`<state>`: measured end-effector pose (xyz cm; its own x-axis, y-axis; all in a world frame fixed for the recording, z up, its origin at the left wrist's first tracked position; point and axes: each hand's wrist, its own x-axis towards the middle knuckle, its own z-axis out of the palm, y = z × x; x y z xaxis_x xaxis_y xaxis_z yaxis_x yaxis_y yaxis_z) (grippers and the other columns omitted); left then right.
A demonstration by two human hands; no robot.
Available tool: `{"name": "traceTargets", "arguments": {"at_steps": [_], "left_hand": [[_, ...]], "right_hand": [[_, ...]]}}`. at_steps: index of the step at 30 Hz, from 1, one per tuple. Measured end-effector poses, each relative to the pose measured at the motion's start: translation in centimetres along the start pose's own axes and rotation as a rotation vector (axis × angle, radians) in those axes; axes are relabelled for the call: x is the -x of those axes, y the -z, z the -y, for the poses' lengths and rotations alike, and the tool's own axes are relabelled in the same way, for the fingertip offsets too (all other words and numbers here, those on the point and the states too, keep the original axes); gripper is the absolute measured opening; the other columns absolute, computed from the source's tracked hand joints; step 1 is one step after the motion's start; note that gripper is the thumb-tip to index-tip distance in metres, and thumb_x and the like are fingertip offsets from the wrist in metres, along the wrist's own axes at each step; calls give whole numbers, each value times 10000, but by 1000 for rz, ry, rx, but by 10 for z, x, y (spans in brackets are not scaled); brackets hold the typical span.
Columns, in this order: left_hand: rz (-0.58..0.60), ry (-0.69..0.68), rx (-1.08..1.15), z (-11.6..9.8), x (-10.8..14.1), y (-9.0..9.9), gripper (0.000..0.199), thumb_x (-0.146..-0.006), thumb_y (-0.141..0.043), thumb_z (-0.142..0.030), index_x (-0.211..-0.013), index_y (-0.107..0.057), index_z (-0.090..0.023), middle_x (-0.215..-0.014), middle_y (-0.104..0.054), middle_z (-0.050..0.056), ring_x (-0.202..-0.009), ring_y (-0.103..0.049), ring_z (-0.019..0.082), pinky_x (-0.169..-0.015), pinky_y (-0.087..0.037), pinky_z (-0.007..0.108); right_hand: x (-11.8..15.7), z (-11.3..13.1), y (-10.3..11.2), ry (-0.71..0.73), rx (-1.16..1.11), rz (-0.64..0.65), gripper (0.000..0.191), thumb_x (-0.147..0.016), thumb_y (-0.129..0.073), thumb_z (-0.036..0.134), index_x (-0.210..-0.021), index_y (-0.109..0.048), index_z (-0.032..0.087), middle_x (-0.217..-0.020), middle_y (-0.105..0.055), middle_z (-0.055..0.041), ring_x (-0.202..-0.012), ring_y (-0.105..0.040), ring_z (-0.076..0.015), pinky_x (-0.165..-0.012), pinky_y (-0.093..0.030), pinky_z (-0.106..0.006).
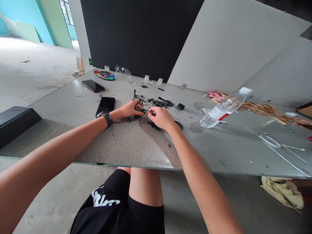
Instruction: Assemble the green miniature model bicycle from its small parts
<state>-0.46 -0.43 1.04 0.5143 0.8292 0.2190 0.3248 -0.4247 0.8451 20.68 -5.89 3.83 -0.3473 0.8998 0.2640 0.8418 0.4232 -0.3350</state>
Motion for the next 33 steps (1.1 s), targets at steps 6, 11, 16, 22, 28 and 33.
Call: {"name": "traceTargets", "arguments": {"at_steps": [6, 11, 16, 22, 28, 33], "left_hand": [[-1, 7, 6, 2, -1, -1, 421, -699, -801, -327, -1023, -580, -173, -980, -679, 66, -923, -646, 201, -821, -492, 353], [-13, -4, -3, 7, -4, -2, 416, -692, -805, -325, -1010, -585, -172, -963, -677, 60, -917, -635, 197, -823, -485, 352], [-10, 6, 3, 7, -4, -2, 448, -693, -807, -321, -1053, -592, -165, -955, -686, 62, -925, -639, 206, -827, -484, 359], [-13, -5, 6, 7, -3, -2, 416, -691, -803, -302, -1017, -583, -166, -925, -670, 54, -904, -634, 199, -824, -482, 354], [-5, -15, -23, 4, -2, -1, 392, -701, -797, -309, -985, -566, -167, -942, -668, 54, -889, -632, 182, -812, -482, 334], [-5, 4, -1, 2, -1, -1, 404, -700, -796, -304, -1001, -564, -166, -951, -661, 59, -905, -630, 188, -816, -480, 338]], "right_hand": [[-1, -2, -2, -2, -12, -7, 164, -931, -576, 319, -854, -678, 217, -681, -634, -12, -591, -467, -138, -602, -283, -304], [-2, -3, -3, 12, -25, -12, 171, -931, -579, 321, -849, -684, 214, -663, -627, -10, -598, -475, -139, -610, -291, -303], [-2, -1, -3, 11, -53, -2, 186, -937, -570, 320, -856, -691, 205, -672, -627, -13, -587, -456, -135, -612, -289, -308], [-2, -1, -3, 19, -63, -1, 198, -945, -562, 316, -869, -695, 192, -707, -649, -29, -613, -466, -137, -632, -296, -309], [-1, -1, -1, 25, -66, 6, 199, -947, -564, 331, -860, -682, 195, -693, -639, -18, -601, -468, -133, -613, -294, -295], [-1, -2, -1, 19, -60, 16, 196, -947, -561, 329, -861, -677, 196, -679, -628, -13, -594, -451, -130, -615, -287, -297]]}}
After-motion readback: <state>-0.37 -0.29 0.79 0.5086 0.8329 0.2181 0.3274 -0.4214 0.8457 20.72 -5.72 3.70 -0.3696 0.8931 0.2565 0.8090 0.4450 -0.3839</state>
